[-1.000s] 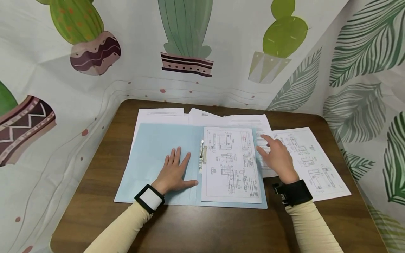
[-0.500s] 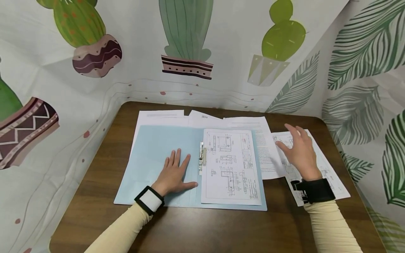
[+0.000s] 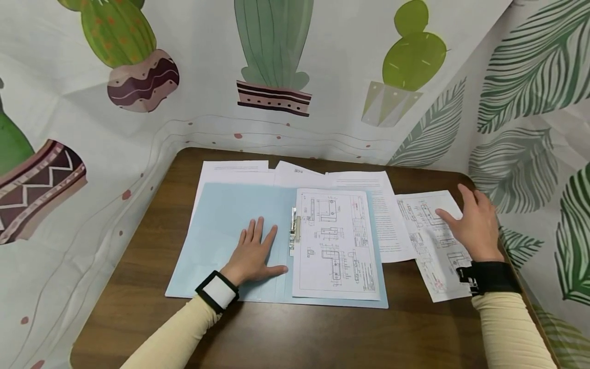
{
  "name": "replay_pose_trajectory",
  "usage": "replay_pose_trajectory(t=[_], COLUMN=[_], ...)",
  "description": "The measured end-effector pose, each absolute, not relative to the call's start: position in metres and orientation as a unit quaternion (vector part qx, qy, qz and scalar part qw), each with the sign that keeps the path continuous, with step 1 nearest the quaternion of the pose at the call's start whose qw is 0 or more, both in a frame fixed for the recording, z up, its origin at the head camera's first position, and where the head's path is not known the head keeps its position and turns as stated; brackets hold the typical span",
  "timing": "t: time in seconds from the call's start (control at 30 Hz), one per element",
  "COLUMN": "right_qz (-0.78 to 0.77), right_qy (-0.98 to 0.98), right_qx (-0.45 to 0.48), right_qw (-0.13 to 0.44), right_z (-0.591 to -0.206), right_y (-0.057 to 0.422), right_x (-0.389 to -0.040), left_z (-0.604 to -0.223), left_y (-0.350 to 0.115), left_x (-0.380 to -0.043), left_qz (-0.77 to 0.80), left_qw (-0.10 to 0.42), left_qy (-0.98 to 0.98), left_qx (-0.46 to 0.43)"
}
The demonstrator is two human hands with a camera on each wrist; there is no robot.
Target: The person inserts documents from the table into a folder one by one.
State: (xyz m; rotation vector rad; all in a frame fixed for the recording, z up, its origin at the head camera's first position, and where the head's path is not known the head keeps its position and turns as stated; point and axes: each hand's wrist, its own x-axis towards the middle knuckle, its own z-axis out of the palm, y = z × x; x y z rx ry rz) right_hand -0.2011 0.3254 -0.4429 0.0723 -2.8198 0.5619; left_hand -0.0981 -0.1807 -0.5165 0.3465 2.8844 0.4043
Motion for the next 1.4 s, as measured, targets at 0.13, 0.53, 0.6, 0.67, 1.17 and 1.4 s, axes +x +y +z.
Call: replay_pose_trajectory(t=[0.13,0.53,0.6,0.67,1.17,1.4], right_qz=[0.184,0.170,0.169,0.168,0.162,0.168], right_qy=[-0.974,-0.982,-0.982,-0.983,-0.985,-0.985], right_qx=[0.021,-0.014,-0.024,-0.033,-0.049,-0.042], right_qw=[0.130,0.086,0.075,0.065,0.009,-0.016], right_z=[-0.451,-0.468,-0.470,-0.473,-0.487,-0.494], right_y=[0.345,0.381,0.384,0.386,0.401,0.404], right_x=[-0.201,-0.198,-0.198,-0.199,-0.200,-0.203], left_z=[-0.515,-0.516,-0.516,-0.515,-0.517,-0.518], left_y=[-0.180,-0.180,-0.180,-0.180,-0.180,-0.180], left_x=[-0.099,-0.099,-0.099,-0.099,-0.099,-0.098], left_qz=[0.134,0.134,0.135,0.136,0.132,0.133], left_qw=[0.108,0.109,0.108,0.107,0.102,0.101], left_qy=[0.978,0.978,0.978,0.978,0.979,0.979], left_qx=[0.118,0.119,0.120,0.119,0.119,0.117])
